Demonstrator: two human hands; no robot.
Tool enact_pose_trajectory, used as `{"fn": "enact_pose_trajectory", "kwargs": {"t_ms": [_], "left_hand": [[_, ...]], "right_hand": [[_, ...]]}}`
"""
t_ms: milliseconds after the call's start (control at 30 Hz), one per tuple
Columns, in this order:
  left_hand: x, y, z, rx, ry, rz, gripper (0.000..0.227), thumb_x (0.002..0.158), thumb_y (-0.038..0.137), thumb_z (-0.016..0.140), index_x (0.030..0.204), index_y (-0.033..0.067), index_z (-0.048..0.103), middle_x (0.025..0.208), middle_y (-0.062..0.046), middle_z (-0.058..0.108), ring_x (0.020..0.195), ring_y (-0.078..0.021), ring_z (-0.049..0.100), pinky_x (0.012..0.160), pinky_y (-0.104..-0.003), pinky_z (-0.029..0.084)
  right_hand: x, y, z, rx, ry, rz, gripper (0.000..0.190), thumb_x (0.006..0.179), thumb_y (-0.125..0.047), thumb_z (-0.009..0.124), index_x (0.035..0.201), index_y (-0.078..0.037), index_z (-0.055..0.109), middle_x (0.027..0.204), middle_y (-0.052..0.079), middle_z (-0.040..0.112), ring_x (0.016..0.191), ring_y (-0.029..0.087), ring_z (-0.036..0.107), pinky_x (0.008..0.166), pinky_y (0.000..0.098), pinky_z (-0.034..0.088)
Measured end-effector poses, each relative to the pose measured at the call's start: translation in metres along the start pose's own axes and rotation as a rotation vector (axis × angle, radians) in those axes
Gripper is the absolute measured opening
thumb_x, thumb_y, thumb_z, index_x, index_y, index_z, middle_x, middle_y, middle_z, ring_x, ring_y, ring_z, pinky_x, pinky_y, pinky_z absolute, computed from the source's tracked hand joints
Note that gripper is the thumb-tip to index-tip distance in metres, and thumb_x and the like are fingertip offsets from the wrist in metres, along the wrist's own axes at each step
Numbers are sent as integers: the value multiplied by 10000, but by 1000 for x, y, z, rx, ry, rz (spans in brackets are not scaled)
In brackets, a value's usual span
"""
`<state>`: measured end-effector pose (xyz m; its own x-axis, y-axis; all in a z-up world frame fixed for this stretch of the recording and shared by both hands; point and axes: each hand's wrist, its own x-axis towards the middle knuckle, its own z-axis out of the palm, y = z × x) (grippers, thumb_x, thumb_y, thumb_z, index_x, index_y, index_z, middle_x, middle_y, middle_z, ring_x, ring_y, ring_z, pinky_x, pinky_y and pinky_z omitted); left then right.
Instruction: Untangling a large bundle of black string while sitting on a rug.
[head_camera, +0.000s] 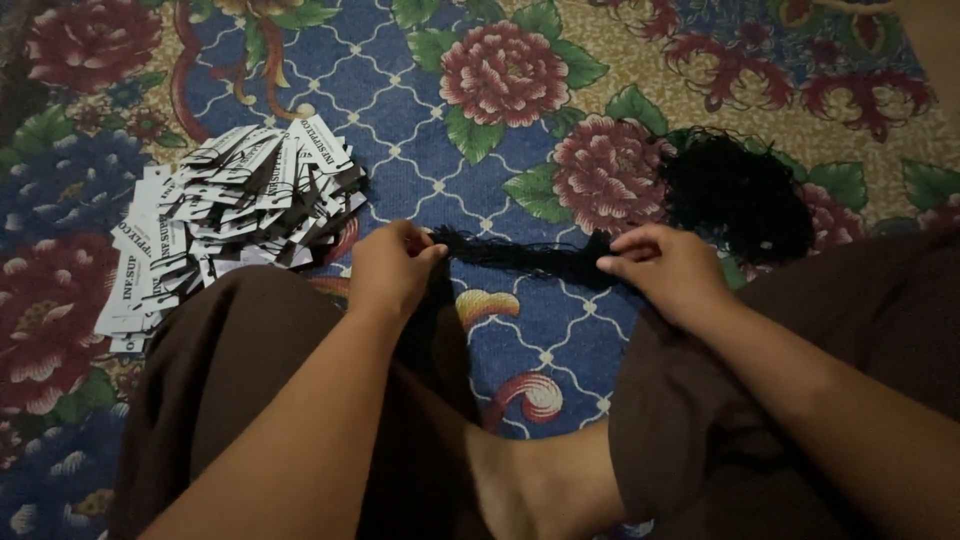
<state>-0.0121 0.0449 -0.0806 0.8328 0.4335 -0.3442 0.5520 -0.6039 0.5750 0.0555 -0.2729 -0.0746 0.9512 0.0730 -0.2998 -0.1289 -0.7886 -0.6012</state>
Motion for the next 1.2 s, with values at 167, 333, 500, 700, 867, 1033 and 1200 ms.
{"fn": "enact_pose_trajectory", "kwargs": {"t_ms": [167, 333, 500, 700, 867, 1033, 1200], "left_hand": [[11, -7, 6, -21, -19, -26, 289, 858, 428, 813, 1024, 195, 775, 983, -50, 774, 1095, -340, 709, 913, -467, 559], [8, -10, 6, -27, -21, -30, 329, 860, 461, 806, 1041, 188, 765, 992, -52, 776, 1107, -363, 699, 945, -489, 537], [-2, -2, -2, -62, 31, -39, 394, 839, 476, 827, 1037, 150, 732, 977, -61, 770, 1071, -360, 707, 898, -502, 559], [-40, 44, -20, -219, 51, 266, 331, 883, 293, 775, 1131, 84, 709, 1032, -177, 777, 1040, -430, 724, 892, -544, 562], [-68, 85, 0, -393, -166, 499, 403, 876, 281, 775, 1257, 191, 677, 1071, -137, 787, 1047, -401, 739, 898, -498, 587], [-67, 106, 14, -302, -132, 535, 126, 905, 283, 756, 1017, 254, 807, 920, -4, 819, 931, -287, 788, 831, -373, 611], [-67, 110, 4, -168, -108, 543, 130, 857, 228, 783, 978, 254, 824, 908, -25, 814, 930, -328, 776, 859, -439, 607]], "right_hand": [[27, 41, -2, -141, 174, 14, 251, 841, -440, 833, 1044, -295, 801, 884, 13, 788, 952, 287, 746, 806, 386, 560], [43, 55, -6, -182, 254, 45, 260, 820, -466, 830, 1071, -446, 767, 826, -125, 736, 971, 197, 715, 848, 356, 541], [47, 56, 3, -331, 292, -33, 130, 899, -352, 822, 1026, -334, 803, 900, 37, 775, 936, 324, 747, 783, 444, 582], [-11, -17, -5, -184, 453, -513, 93, 978, -159, 757, 1054, -154, 705, 1195, 125, 489, 1098, 439, 631, 854, 527, 557], [-41, -40, -2, -179, 356, -902, 85, 958, -88, 704, 1027, -120, 667, 1136, 66, 562, 1070, 341, 644, 875, 416, 539], [-43, -38, -8, -120, 321, -939, 47, 1024, -104, 617, 1051, -102, 656, 1029, 88, 664, 1014, 363, 677, 849, 452, 556], [-38, -31, -5, -94, 312, -901, 83, 1020, -192, 669, 1075, -136, 695, 962, 64, 678, 963, 340, 686, 818, 442, 554]]}}
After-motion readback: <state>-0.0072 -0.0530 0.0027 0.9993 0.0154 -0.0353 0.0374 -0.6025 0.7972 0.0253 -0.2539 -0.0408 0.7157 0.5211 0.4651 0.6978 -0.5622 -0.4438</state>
